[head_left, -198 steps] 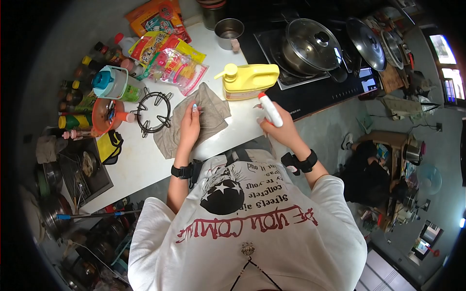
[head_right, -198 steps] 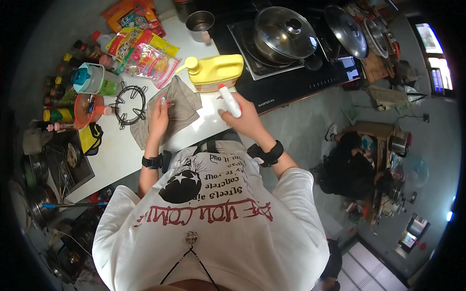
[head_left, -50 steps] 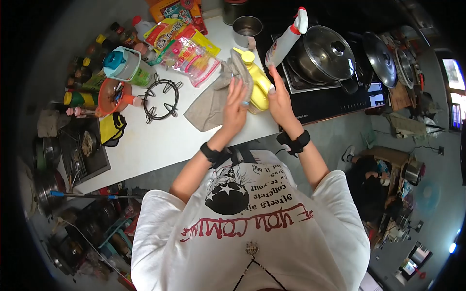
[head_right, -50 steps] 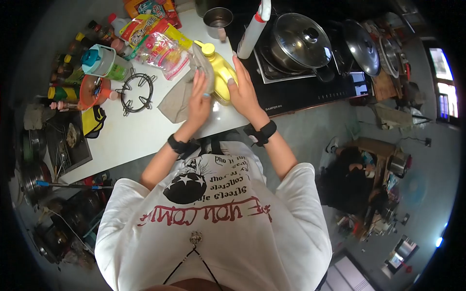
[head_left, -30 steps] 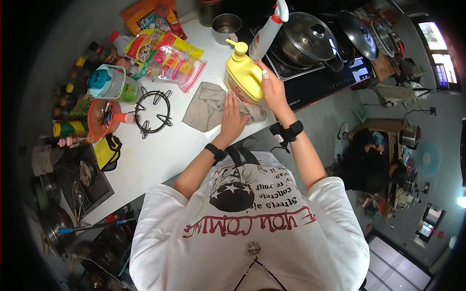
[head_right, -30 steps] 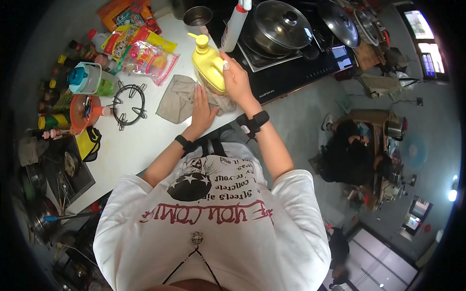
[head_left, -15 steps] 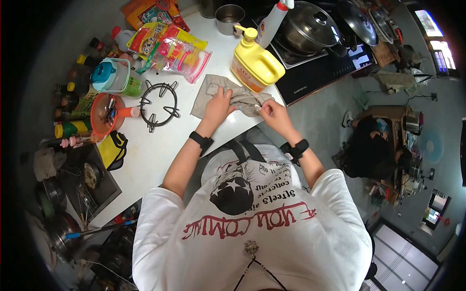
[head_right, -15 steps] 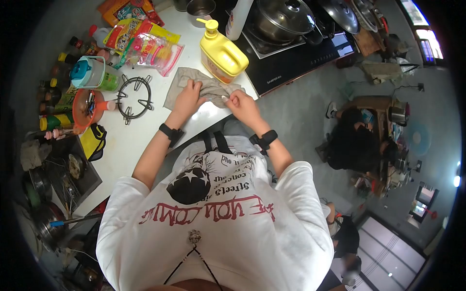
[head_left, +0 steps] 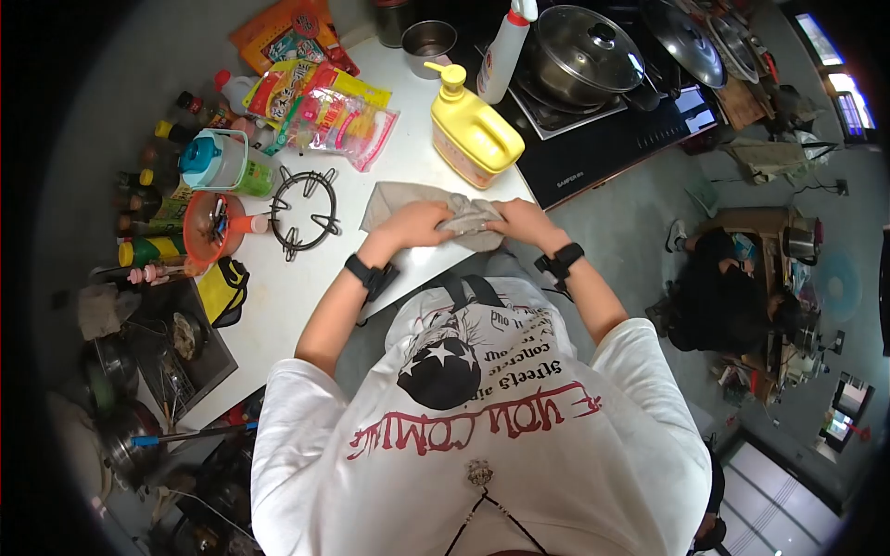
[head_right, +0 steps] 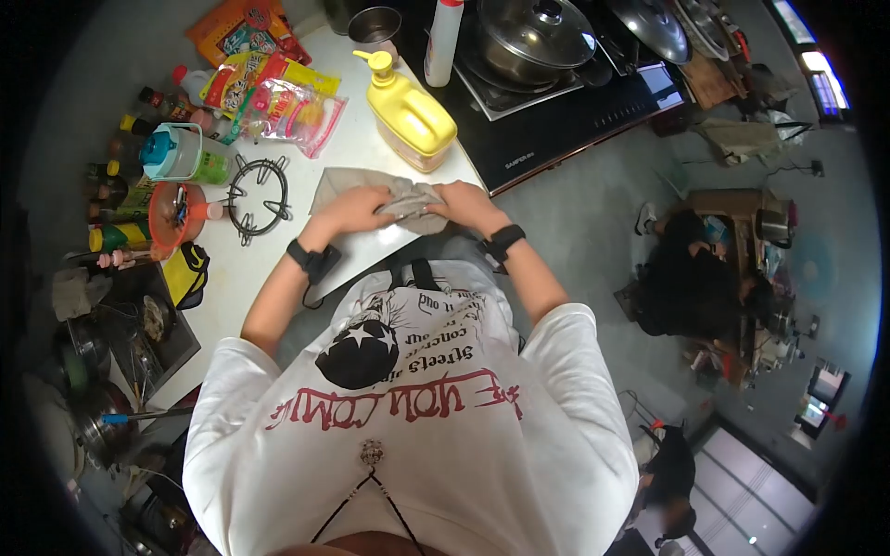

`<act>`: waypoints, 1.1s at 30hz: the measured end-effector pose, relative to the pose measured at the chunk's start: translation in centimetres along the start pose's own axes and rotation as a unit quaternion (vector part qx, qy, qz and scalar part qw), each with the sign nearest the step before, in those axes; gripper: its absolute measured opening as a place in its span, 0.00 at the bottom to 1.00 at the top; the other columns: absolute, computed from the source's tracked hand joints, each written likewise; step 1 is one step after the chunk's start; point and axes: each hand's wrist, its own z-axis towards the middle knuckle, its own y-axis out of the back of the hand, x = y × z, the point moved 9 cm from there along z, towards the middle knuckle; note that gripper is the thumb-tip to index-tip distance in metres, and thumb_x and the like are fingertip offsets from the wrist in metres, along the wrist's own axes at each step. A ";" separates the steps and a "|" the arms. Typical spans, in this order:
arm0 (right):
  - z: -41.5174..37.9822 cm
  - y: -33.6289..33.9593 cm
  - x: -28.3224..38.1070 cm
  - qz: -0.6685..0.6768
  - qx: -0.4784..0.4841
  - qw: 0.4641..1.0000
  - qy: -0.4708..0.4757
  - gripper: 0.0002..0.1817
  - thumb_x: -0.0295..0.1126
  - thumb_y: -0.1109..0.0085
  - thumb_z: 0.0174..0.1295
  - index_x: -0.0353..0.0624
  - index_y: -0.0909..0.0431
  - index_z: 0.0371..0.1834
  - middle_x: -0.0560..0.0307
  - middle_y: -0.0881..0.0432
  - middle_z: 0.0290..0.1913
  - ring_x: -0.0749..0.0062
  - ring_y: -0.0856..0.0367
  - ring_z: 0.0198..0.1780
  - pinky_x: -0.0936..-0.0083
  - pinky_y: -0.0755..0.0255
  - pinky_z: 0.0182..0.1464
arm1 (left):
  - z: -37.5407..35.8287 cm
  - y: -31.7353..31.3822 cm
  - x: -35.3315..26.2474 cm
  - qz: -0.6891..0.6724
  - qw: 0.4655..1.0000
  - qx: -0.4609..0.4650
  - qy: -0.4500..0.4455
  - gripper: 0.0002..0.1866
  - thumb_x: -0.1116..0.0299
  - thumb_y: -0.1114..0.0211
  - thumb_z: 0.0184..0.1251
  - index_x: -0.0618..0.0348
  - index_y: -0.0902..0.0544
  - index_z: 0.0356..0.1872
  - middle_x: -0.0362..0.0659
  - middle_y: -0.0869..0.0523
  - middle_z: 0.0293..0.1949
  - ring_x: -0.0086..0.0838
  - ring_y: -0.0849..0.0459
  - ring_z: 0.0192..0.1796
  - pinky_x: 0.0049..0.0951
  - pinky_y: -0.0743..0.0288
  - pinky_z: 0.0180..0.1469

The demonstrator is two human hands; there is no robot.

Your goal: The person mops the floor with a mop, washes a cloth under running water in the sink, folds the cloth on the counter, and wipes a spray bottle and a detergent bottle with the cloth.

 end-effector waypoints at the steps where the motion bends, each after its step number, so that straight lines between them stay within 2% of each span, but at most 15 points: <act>1: -0.8 1.0 0.5 0.039 -0.026 0.998 0.044 0.17 0.45 0.44 0.51 0.49 0.24 0.41 0.49 0.20 0.27 0.54 0.22 0.33 0.64 0.29 0.34 | -0.4 0.7 -1.1 -0.051 0.998 -0.027 -0.017 0.12 0.63 0.41 0.51 0.61 0.24 0.31 0.49 0.25 0.30 0.43 0.24 0.33 0.37 0.31 0.35; 5: -4.4 6.2 0.7 0.083 -0.133 0.980 0.121 0.15 0.42 0.39 0.48 0.42 0.27 0.31 0.48 0.23 0.27 0.52 0.24 0.29 0.66 0.29 0.32 | -0.9 5.8 -7.4 -0.123 0.986 -0.110 0.014 0.12 0.63 0.40 0.51 0.64 0.27 0.26 0.49 0.28 0.25 0.44 0.25 0.29 0.35 0.32 0.31; 7: -9.4 13.0 2.3 0.059 -0.464 0.849 0.244 0.15 0.40 0.38 0.49 0.42 0.30 0.28 0.52 0.27 0.21 0.57 0.26 0.24 0.71 0.30 0.29 | 0.0 8.7 -10.9 -0.096 0.983 -0.159 -0.004 0.13 0.64 0.37 0.48 0.65 0.28 0.24 0.49 0.29 0.24 0.44 0.27 0.27 0.35 0.33 0.29; 8: -9.3 13.6 2.1 0.063 -0.465 0.848 0.245 0.15 0.40 0.38 0.49 0.42 0.30 0.28 0.52 0.27 0.21 0.57 0.26 0.24 0.71 0.30 0.29 | 0.6 9.8 -12.3 -0.084 0.979 -0.183 -0.016 0.14 0.65 0.36 0.47 0.65 0.28 0.24 0.49 0.29 0.24 0.44 0.27 0.26 0.35 0.33 0.29; 10: -8.4 15.7 -1.7 0.337 -0.506 0.776 0.169 0.16 0.40 0.40 0.53 0.40 0.32 0.33 0.56 0.26 0.27 0.69 0.25 0.30 0.77 0.31 0.34 | 1.8 12.5 -15.2 -0.044 0.967 -0.249 -0.032 0.14 0.63 0.35 0.46 0.64 0.29 0.23 0.48 0.29 0.24 0.43 0.26 0.27 0.35 0.32 0.29; 12: -7.4 18.7 -0.5 0.364 -0.553 0.733 0.157 0.16 0.36 0.52 0.62 0.38 0.38 0.48 0.56 0.30 0.44 0.74 0.29 0.45 0.75 0.31 0.47 | 3.2 13.9 -16.7 -0.003 0.948 -0.315 -0.047 0.15 0.62 0.35 0.46 0.63 0.29 0.22 0.47 0.30 0.23 0.42 0.26 0.28 0.36 0.32 0.28; 14: -4.0 20.3 1.0 0.457 -0.502 0.722 0.133 0.21 0.41 0.59 0.66 0.39 0.44 0.55 0.54 0.36 0.51 0.73 0.33 0.51 0.74 0.35 0.53 | 3.8 15.7 -17.3 0.037 0.904 -0.421 -0.068 0.16 0.61 0.34 0.45 0.63 0.30 0.21 0.46 0.30 0.24 0.42 0.27 0.30 0.35 0.33 0.29; 16: 1.4 18.0 0.3 0.641 -0.379 0.643 0.176 0.25 0.47 0.68 0.67 0.38 0.45 0.57 0.52 0.37 0.54 0.70 0.37 0.56 0.72 0.43 0.60 | 4.6 15.7 -16.3 0.047 0.902 -0.429 -0.028 0.14 0.63 0.36 0.46 0.63 0.29 0.21 0.47 0.29 0.24 0.43 0.27 0.31 0.35 0.33 0.31; 19: 6.2 13.8 1.2 0.577 -0.243 0.749 0.217 0.22 0.37 0.66 0.65 0.35 0.41 0.59 0.48 0.36 0.58 0.63 0.40 0.62 0.73 0.50 0.63 | 3.6 15.6 -12.0 0.093 0.865 -0.474 0.137 0.11 0.65 0.40 0.51 0.63 0.26 0.21 0.47 0.27 0.25 0.42 0.28 0.31 0.37 0.34 0.34; 22: 6.6 11.5 1.8 0.484 -0.222 0.821 0.205 0.21 0.34 0.65 0.65 0.35 0.39 0.58 0.46 0.36 0.60 0.62 0.41 0.63 0.72 0.50 0.64 | 1.4 15.2 -10.3 0.112 0.810 -0.548 0.177 0.09 0.65 0.40 0.52 0.62 0.25 0.23 0.45 0.26 0.26 0.40 0.27 0.33 0.35 0.34 0.36; 24: 8.4 6.9 -0.3 0.464 -0.172 0.863 0.104 0.20 0.31 0.64 0.65 0.35 0.39 0.58 0.44 0.37 0.60 0.58 0.41 0.63 0.72 0.48 0.64 | 1.3 14.6 -10.2 0.149 0.814 -0.526 0.198 0.08 0.68 0.45 0.56 0.64 0.24 0.28 0.46 0.24 0.30 0.40 0.27 0.35 0.35 0.35 0.37; 26: 9.3 3.7 -1.4 0.456 -0.177 0.863 0.127 0.20 0.31 0.65 0.65 0.33 0.38 0.57 0.42 0.36 0.59 0.53 0.39 0.61 0.70 0.47 0.63 | 1.5 14.0 -10.4 0.162 0.812 -0.529 0.187 0.08 0.68 0.44 0.55 0.63 0.24 0.29 0.44 0.23 0.33 0.38 0.27 0.39 0.35 0.36 0.43; 28: 9.5 1.3 -3.1 0.484 -0.153 0.861 0.030 0.19 0.31 0.66 0.66 0.31 0.38 0.56 0.41 0.33 0.56 0.51 0.36 0.59 0.69 0.45 0.61 | 0.9 13.7 -9.5 0.161 0.800 -0.542 0.202 0.08 0.69 0.45 0.54 0.62 0.23 0.31 0.45 0.23 0.37 0.39 0.27 0.42 0.35 0.38 0.48; 29: 9.1 1.9 -3.5 0.459 -0.225 0.858 0.046 0.20 0.33 0.65 0.66 0.30 0.38 0.56 0.40 0.31 0.53 0.51 0.34 0.57 0.70 0.43 0.59 | 0.1 13.9 -9.4 0.138 0.783 -0.581 0.174 0.08 0.70 0.45 0.53 0.62 0.23 0.32 0.47 0.23 0.38 0.40 0.28 0.43 0.35 0.38 0.49; 33: 7.3 4.6 -1.3 0.586 -0.108 0.801 -0.064 0.25 0.40 0.61 0.64 0.29 0.38 0.57 0.41 0.33 0.57 0.58 0.37 0.61 0.73 0.46 0.61 | -0.9 14.3 -9.1 0.104 0.747 -0.623 0.209 0.16 0.73 0.48 0.53 0.63 0.29 0.45 0.53 0.32 0.50 0.44 0.35 0.54 0.38 0.41 0.56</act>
